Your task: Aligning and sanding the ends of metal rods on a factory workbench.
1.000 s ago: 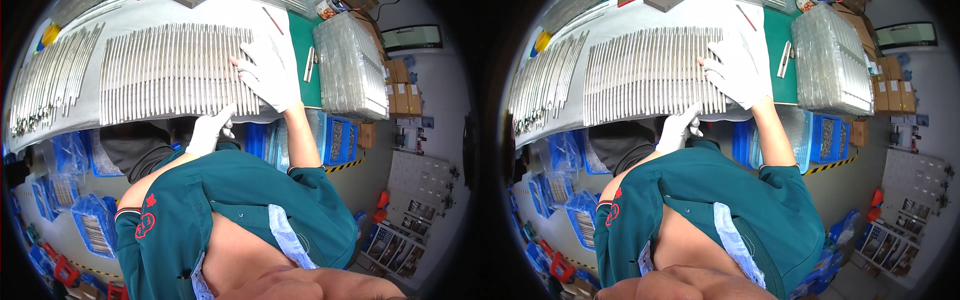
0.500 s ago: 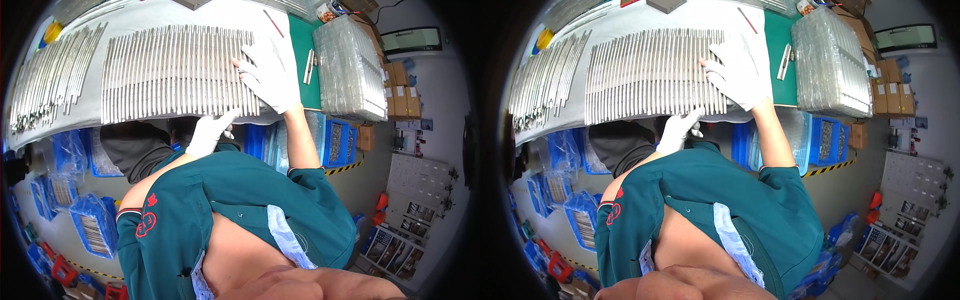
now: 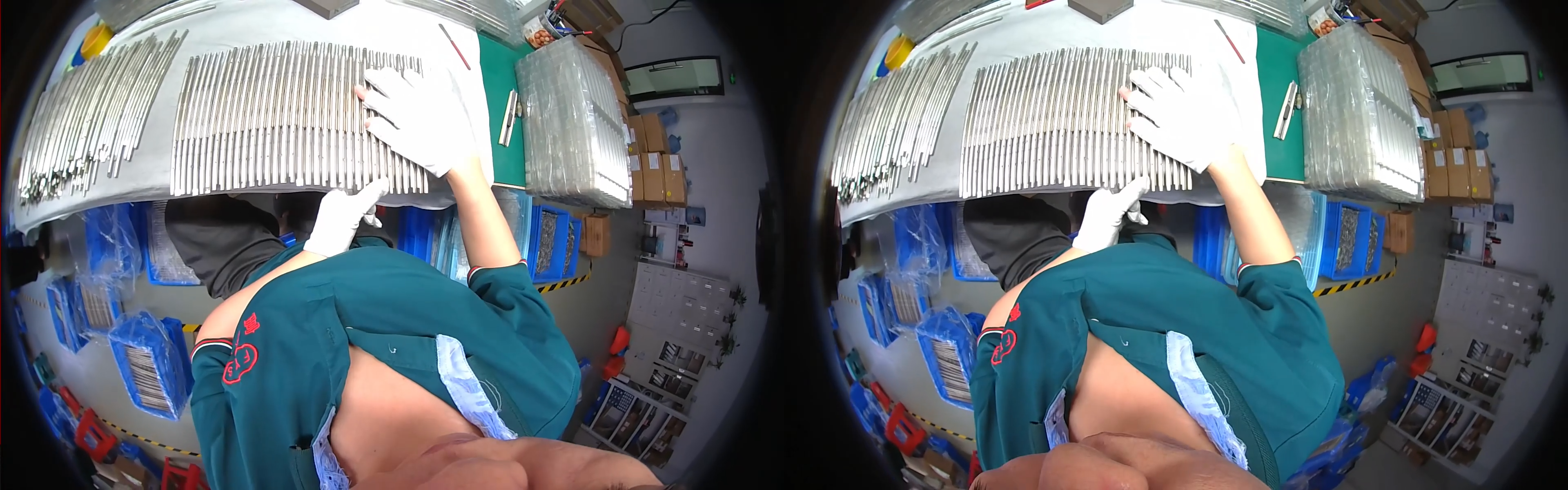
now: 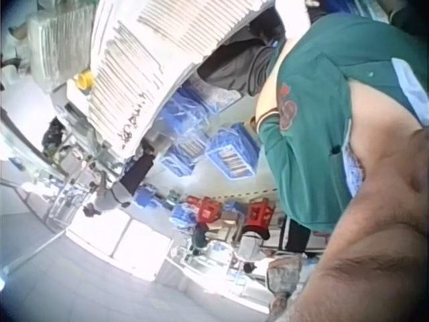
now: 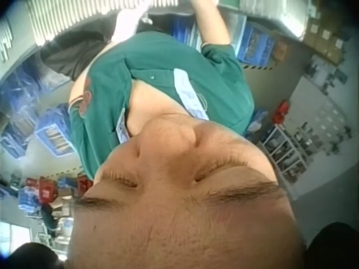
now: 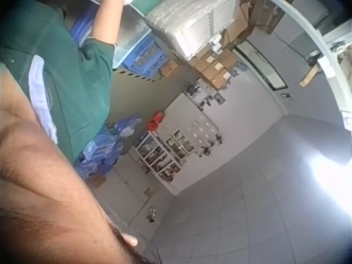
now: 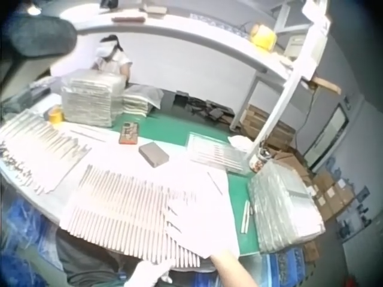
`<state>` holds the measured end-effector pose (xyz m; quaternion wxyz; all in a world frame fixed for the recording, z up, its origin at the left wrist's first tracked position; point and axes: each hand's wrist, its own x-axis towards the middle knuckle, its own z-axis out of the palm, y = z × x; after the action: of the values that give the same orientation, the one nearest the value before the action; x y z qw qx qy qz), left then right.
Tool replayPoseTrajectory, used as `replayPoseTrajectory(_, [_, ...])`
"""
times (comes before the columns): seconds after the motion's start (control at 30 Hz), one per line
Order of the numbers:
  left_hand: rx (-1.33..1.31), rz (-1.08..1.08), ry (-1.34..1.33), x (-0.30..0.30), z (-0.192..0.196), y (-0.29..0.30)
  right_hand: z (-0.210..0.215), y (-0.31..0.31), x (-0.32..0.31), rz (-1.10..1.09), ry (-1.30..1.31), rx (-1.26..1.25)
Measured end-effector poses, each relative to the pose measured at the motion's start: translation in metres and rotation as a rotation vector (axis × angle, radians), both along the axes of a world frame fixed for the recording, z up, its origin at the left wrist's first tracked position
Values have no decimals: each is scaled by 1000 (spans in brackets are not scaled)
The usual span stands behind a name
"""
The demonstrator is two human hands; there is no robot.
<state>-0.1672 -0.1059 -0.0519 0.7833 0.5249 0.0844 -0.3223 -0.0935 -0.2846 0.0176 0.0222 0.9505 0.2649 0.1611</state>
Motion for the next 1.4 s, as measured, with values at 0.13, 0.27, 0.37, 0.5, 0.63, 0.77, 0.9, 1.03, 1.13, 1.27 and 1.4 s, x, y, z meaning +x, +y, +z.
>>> replayPoseTrajectory(0.13, [43, 4, -33, 1, -1, 1, -6, -1, 3, -17, -42, 26])
replayPoseTrajectory(0.27, [-62, 83, 54, 0, -3, 5, -9, 0, 4, -4, -40, 31])
replayPoseTrajectory(0.37, [-65, 58, 21, -2, -6, 5, -6, 1, 3, -12, -27, 6])
replayPoseTrajectory(0.5, [25, -58, -106, -1, -5, 9, -2, 2, -1, -30, 14, 12])
replayPoseTrajectory(0.63, [41, -79, -100, -1, -9, 11, 0, 3, -1, -44, 86, 34])
replayPoseTrajectory(0.77, [39, 2, -110, 0, -1, 13, 0, 3, 0, -42, 88, 48])
replayPoseTrajectory(0.9, [24, 78, 41, 3, 11, 13, 0, 2, 0, -34, 20, 2])
replayPoseTrajectory(1.03, [18, 82, 40, 2, 8, 14, -7, -1, 3, 4, -46, 9])
replayPoseTrajectory(1.13, [52, 88, 27, 2, 9, 15, 6, 5, -2, -44, 72, 29])
replayPoseTrajectory(1.27, [61, 88, 26, 4, 8, 21, 0, 2, 0, 9, 0, 11])
replayPoseTrajectory(1.4, [-10, 90, 43, 6, 8, 24, 6, 5, -1, -8, 48, 8])
